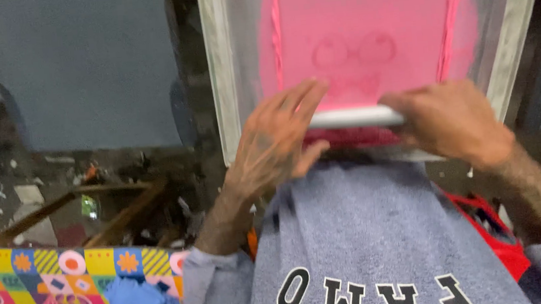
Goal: Screen printing a pink design onto multiple shirts using a squeegee and a screen frame.
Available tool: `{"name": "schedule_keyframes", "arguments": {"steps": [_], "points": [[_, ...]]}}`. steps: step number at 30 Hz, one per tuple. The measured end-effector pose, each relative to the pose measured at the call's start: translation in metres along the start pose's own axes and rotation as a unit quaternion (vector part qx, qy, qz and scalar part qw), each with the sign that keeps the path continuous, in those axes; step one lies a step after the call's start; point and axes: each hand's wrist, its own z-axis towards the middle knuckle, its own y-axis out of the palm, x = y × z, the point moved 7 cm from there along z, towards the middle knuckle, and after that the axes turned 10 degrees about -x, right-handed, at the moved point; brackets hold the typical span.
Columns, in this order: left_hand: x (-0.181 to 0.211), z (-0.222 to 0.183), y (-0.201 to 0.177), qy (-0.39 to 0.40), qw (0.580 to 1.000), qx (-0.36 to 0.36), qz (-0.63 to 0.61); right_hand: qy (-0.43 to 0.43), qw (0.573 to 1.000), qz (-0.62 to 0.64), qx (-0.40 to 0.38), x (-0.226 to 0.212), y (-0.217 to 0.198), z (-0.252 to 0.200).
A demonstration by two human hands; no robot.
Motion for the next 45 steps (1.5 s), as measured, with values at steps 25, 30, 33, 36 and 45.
{"name": "schedule_keyframes", "arguments": {"steps": [25, 30, 33, 36, 45], "points": [[-0.022, 0.045, 0.011, -0.166, 0.957, -0.199, -0.132, 0.09, 0.991, -0.097, 0.031, 0.024, -0.032, -0.036], [0.024, 0.056, -0.081, 0.084, 0.971, 0.081, 0.21, -0.015, 0.95, -0.033, 0.311, 0.037, -0.082, -0.069], [0.011, 0.08, -0.081, 0.073, 0.964, 0.125, 0.223, 0.049, 0.918, -0.148, 0.363, 0.053, -0.09, -0.057], [-0.026, 0.114, -0.061, 0.057, 0.97, 0.123, 0.204, 0.099, 0.854, -0.234, 0.455, 0.071, -0.083, -0.014], [-0.036, 0.117, -0.06, 0.031, 0.951, 0.192, 0.24, 0.142, 0.846, -0.292, 0.424, 0.069, -0.093, -0.001]]}}
